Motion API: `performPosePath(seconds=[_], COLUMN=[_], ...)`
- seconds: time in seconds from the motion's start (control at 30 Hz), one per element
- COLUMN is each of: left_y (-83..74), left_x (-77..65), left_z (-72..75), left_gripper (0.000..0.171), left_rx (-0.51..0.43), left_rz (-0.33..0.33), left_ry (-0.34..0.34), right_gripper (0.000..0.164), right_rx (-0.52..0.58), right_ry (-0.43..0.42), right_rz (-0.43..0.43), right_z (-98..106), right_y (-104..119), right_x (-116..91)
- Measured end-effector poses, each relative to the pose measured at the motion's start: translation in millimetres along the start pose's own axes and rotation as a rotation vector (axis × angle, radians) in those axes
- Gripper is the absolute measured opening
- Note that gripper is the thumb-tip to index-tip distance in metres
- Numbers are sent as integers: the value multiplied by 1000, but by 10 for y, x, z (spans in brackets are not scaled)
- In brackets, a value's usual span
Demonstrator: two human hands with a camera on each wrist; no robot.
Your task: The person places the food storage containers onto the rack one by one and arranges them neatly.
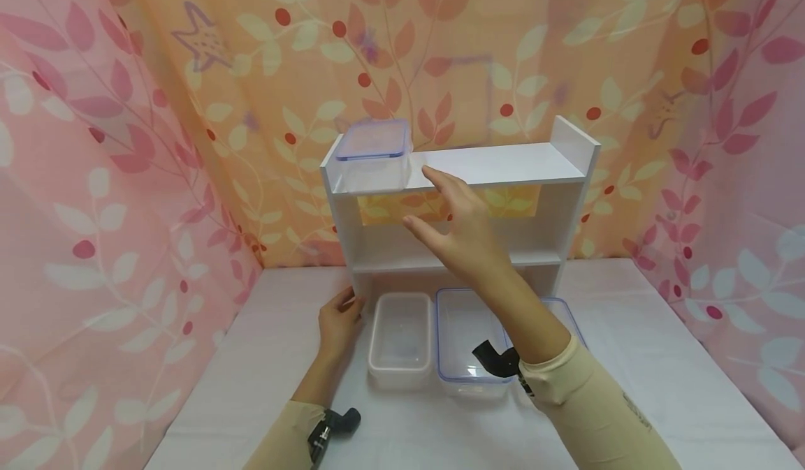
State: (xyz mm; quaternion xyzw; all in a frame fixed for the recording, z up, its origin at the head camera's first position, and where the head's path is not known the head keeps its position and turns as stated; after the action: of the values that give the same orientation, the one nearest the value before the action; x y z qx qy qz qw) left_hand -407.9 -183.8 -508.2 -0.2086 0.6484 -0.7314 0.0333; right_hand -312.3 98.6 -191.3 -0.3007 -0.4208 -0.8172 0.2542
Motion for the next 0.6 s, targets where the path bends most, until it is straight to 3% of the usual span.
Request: performPosePath(seconds=[0.2,0.6], left_y=[9,-8], left_x=[5,24], left_z=[-13,-16], left_gripper=[35,34], left_rx=[-9,26], left_rz=[6,-30], left_ry=[-1,-3], right_gripper=[70,73], right_rx=[-36,-39], right_ry=[-6,-29], right_rz=[18,-53], right_z=[93,310], right_y=[-71,-375], right_x=[-168,-526])
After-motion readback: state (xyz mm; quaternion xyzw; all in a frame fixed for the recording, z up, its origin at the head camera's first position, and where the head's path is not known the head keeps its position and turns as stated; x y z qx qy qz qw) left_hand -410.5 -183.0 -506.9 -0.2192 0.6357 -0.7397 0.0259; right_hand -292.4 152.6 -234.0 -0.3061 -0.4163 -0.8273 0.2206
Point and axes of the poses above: each hand's wrist, its own x-axis towards the middle knuckle, its own z-axis out of the back of the hand, y = z × x, the point moved 10 cm from there along x, towards the middle knuckle, and after that the axes turned 2 degrees about -z, right-handed, at the moved point
